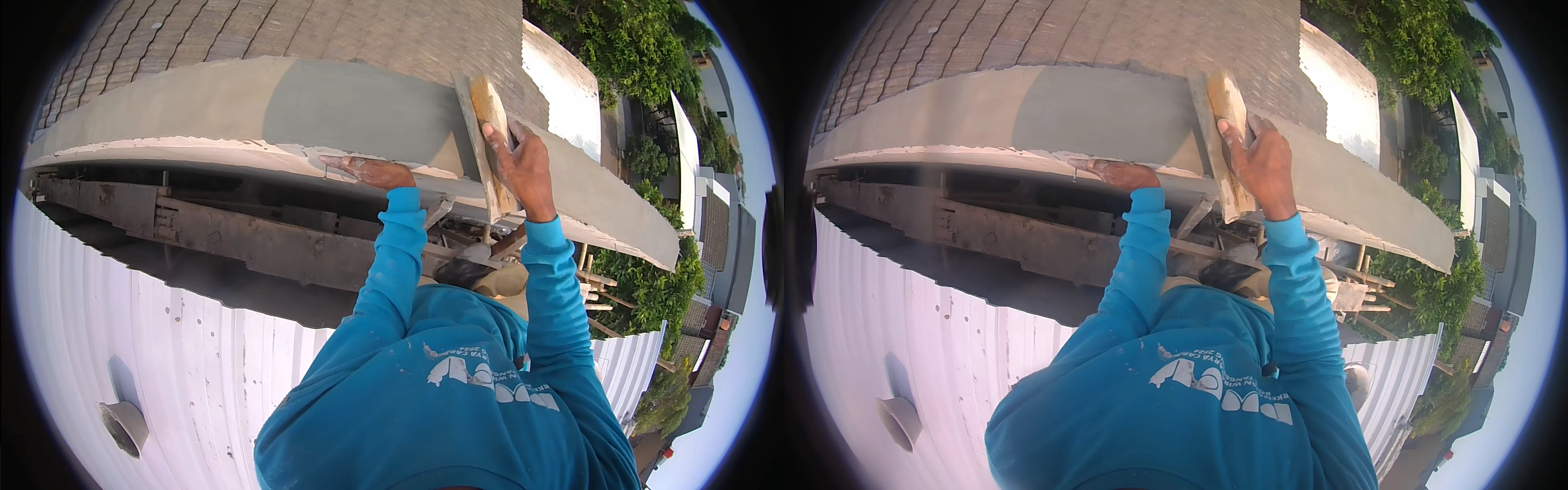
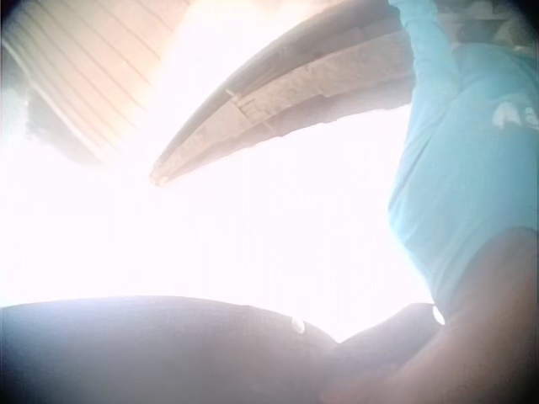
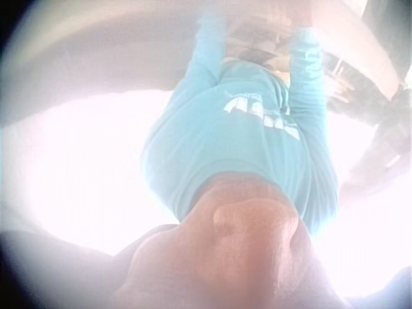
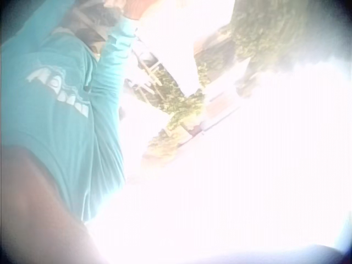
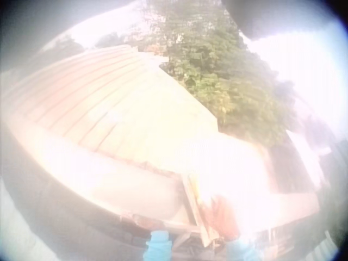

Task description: The person applies wet cement to a sloped roof edge using a trowel and a wooden float. They repeatedly scoop cement from a bucket, spread it along the roof surface, and smooth the layer to create an even finish.

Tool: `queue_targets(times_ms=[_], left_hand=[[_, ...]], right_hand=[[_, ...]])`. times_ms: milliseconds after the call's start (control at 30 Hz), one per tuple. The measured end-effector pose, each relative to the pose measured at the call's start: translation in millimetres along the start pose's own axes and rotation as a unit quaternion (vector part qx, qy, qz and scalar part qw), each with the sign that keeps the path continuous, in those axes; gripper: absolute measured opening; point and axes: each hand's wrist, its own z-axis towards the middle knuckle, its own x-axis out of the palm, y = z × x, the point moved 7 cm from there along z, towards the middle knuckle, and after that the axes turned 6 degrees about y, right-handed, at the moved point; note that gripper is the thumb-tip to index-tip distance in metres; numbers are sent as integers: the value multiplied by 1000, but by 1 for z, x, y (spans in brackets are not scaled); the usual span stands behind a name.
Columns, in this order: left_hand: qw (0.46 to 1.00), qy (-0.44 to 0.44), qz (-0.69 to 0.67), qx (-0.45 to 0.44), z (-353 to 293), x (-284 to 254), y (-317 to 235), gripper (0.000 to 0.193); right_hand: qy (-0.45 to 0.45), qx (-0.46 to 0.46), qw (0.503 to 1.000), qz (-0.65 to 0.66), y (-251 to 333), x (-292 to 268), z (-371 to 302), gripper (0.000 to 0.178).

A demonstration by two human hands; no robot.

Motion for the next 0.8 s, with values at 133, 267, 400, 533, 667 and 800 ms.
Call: queue_targets(times_ms=[133,267,400,533,667,800], left_hand=[[1000,11,-10,-11,-8,-4,-6,61],[999,19,-20,-19,-19,-23,-15,61],[998,35,-36,-28,-35,-42,-15,61],[997,53,-46,-36,-50,-52,-7,61],[996,66,-57,-35,-66,-62,-15,61],[997,41,-47,-46,-66,-69,-7,61]], right_hand=[[15,-46,999,13,69,44,17,51],[11,-105,994,13,129,75,27,50],[44,-140,989,7,178,105,32,47],[133,-174,975,42,228,147,29,48],[240,-286,913,163,293,183,-35,51],[339,-231,873,263,292,135,-74,49]])
